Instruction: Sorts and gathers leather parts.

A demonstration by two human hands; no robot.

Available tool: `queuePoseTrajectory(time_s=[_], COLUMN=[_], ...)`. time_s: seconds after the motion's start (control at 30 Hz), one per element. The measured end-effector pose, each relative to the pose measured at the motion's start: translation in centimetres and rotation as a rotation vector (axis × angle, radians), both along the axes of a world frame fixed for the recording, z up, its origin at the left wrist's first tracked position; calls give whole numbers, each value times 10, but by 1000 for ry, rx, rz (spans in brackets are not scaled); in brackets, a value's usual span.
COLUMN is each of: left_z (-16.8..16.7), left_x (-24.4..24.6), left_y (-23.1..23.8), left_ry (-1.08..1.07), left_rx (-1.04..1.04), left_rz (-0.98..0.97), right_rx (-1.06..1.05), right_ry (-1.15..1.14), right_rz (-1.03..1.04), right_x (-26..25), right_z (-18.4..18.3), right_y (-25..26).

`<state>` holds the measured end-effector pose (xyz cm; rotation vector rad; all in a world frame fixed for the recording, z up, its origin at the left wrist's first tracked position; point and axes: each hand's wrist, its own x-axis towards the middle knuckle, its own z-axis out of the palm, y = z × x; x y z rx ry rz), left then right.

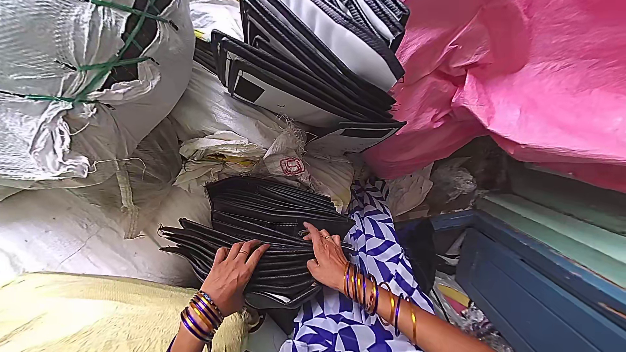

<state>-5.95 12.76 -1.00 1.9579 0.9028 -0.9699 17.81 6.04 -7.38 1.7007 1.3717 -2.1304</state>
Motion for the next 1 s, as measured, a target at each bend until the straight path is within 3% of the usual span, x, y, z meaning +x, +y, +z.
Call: queuePoseTrajectory(time_s=[0.07,0.17,0.3,0.43,0.47,0.57,0.7,0.8,0.9,1.0], left_z=[-1,0,-1,-32,-41,-51,-46,-48,-62,-74], left_x=[0,3,4,29,35,47,40,43,49,59], left_y=[0,2,18,6,5,-1,-11,-7,-7,-4], left_ry=[-14,36,2,-250,-242,-186,-196,-187,-198,-157], left_rx=[17,-18,-185,375,379,139,110,116,144,107], left_rz=[1,8,201,372,365,376,363,351,355,384], right_rx=[-23,-112,-41,27,5,-84,142,114,155,51], right_ry=[-28,-40,-33,-30,-25,-20,-16,-62,-132,-81], right_rz=[-50,34,77,193,258,458,288,365,230,122], right_x=[0,2,5,5,5,12,26,18,12,14], right_z=[-5,-12,-8,9,14,23,-2,-26,-30,-26], right_y=[8,25,20,15,19,47,54,50,31,34])
